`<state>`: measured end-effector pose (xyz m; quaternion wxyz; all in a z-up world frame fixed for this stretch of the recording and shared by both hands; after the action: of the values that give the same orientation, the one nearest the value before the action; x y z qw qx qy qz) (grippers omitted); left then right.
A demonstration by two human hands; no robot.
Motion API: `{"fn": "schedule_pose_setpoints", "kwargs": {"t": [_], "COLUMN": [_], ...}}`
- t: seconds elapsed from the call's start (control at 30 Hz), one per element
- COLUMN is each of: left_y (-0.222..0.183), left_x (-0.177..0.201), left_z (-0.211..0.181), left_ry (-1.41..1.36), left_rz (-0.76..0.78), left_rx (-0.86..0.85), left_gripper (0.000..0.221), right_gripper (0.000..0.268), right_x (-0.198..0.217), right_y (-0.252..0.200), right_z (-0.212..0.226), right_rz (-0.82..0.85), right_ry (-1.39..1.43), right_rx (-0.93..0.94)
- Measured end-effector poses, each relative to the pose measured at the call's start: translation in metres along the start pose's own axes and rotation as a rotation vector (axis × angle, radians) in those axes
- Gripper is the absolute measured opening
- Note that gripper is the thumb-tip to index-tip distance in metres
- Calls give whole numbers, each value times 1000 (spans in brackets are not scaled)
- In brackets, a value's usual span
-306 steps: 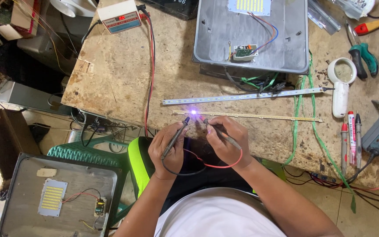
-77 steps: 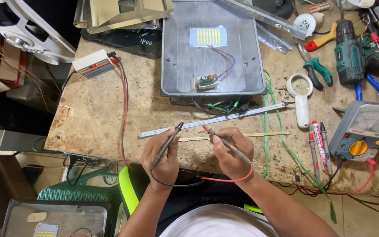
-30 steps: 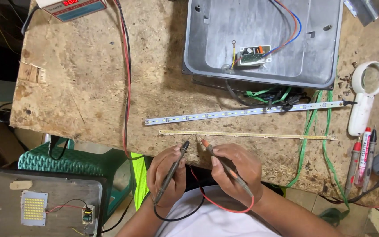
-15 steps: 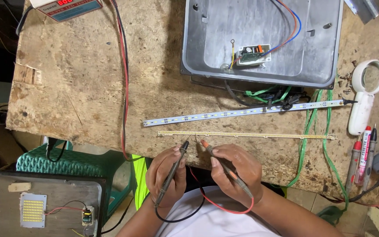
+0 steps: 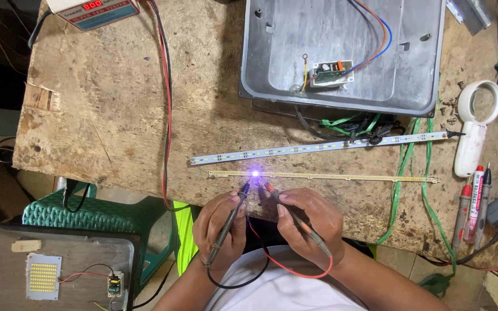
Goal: Testing LED strips using multimeter probes to check for functionality and identify faulty components.
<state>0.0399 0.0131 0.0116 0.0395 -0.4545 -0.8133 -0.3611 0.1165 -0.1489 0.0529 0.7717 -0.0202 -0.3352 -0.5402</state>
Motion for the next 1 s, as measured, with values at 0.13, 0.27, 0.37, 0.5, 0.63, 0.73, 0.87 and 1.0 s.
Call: {"fn": "schedule_pose_setpoints", "kwargs": {"t": [0.13,0.27,0.37,0.5,0.63,0.73,0.87,1.0], "left_y": [0,2,1,0,0,-1,3,5], "left_x": [0,2,2,2,1,1,2,2], "left_z": [-2,-2,-4,-5,-7,-8,-12,-13], "left_ry": [8,37,70,79,74,83,130,183], "left_rz": [-7,-11,-22,-38,-48,-59,-112,-175], "left_rx": [-12,-51,-75,-83,-76,-106,-120,-145], "left_gripper": [15,14,15,17,16,16,12,10], "right_gripper": [14,12,14,15,16,19,16,13], "right_x": [0,0,0,1,2,2,1,1], "right_y": [-2,-2,-5,-7,-10,-12,-14,-14], "right_z": [1,2,4,3,2,1,-2,-3], "right_rz": [-15,-43,-65,-88,-96,-88,-127,-195], "right_ry": [-20,-74,-89,-55,-91,-66,20,68], "right_rx": [19,67,67,79,78,77,45,56]}}
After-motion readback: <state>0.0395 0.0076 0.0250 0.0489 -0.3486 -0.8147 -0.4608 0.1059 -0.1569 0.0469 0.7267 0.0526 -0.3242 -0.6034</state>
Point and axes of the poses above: each hand's wrist, its own y-axis towards the middle knuckle, its own x-axis out of the back of the hand, z = x × y, the point moved 4 cm from there along y, towards the middle knuckle, and after that the axes turned 2 degrees about -y, right-handed, at the moved point
